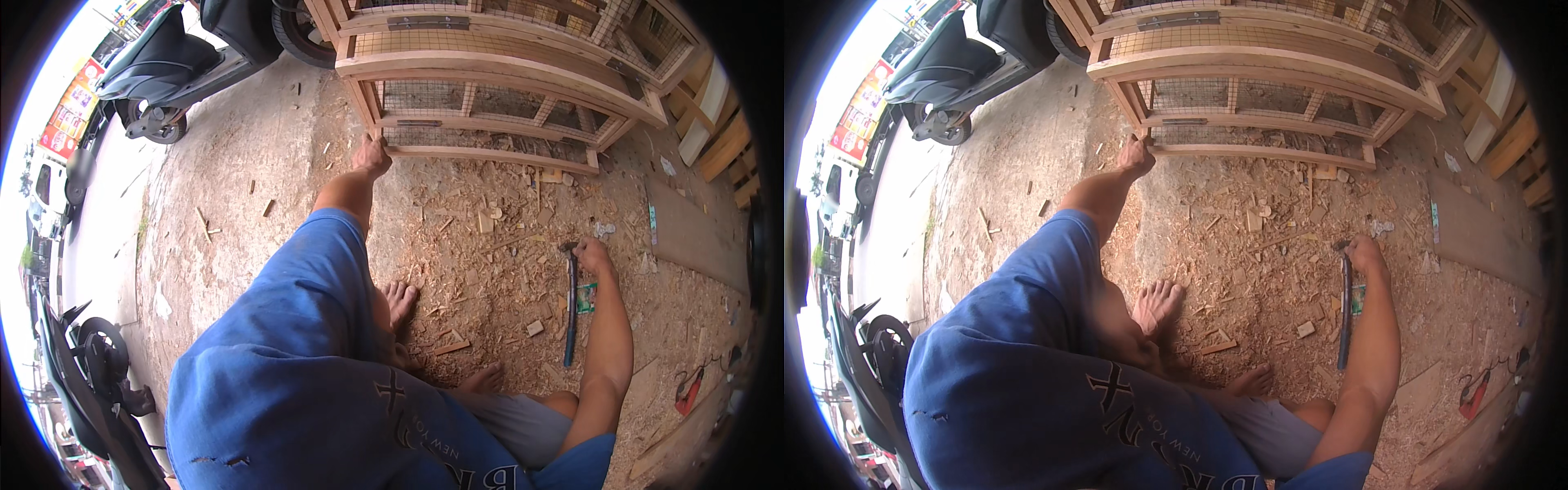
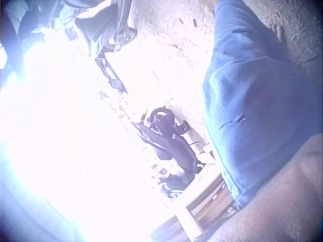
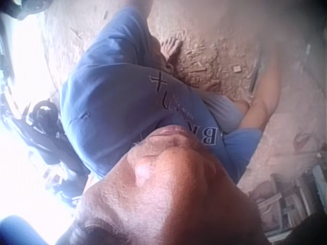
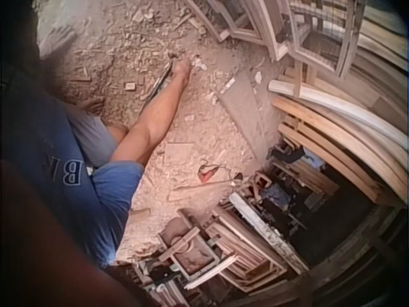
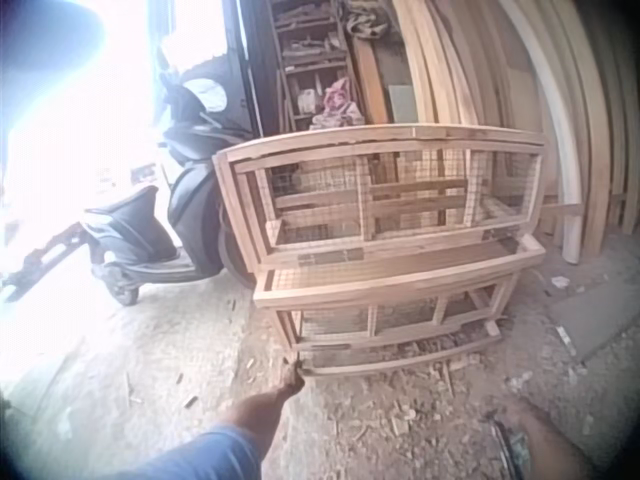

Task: The person hammers small wooden dowels into a wooden cage frame, then uses a power drill to secure parts of the cage. The person works on the floor in a cluttered workshop.

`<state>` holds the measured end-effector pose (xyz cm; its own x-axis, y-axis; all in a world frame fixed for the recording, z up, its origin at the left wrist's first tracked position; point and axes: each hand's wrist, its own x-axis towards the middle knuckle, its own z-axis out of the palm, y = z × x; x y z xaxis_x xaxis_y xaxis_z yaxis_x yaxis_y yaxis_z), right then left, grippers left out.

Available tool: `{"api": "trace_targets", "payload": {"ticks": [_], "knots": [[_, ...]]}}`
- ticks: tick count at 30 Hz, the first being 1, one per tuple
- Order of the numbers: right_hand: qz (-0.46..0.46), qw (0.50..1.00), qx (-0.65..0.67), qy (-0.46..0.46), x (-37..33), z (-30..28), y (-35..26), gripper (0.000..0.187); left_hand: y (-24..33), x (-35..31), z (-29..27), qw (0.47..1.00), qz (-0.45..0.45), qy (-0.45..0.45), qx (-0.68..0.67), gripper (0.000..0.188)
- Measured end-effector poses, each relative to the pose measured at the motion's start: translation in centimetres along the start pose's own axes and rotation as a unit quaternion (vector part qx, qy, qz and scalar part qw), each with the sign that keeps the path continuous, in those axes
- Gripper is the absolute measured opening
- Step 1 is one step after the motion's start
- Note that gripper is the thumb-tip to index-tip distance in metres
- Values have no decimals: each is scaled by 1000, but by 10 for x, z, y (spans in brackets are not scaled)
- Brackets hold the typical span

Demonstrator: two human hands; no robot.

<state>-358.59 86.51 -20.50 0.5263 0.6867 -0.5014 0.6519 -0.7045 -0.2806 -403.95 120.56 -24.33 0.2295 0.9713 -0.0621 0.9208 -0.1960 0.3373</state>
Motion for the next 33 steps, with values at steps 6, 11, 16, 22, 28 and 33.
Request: {"api": "trace_targets", "payload": {"ticks": [6,11,16,22,28,33], "knots": [[6,1000,2,-1,9,4,8,16,-5,4,4,1000,8,2,-18,36],[14,999,31,-11,11,4,9,17,-4,4,3,1000,7,2,-11,34],[19,1000,14,-4,6,1,5,18,-1,1,1,1000,5,-1,-9,34],[-3,1000,26,10,4,1,5,17,-1,3,3,1000,-1,-4,10,36],[5,1000,29,10,8,1,8,17,-3,5,4,1000,-2,-7,-7,36],[1,1000,20,15,9,0,6,18,0,0,-1,999,10,-17,32,38]]}}
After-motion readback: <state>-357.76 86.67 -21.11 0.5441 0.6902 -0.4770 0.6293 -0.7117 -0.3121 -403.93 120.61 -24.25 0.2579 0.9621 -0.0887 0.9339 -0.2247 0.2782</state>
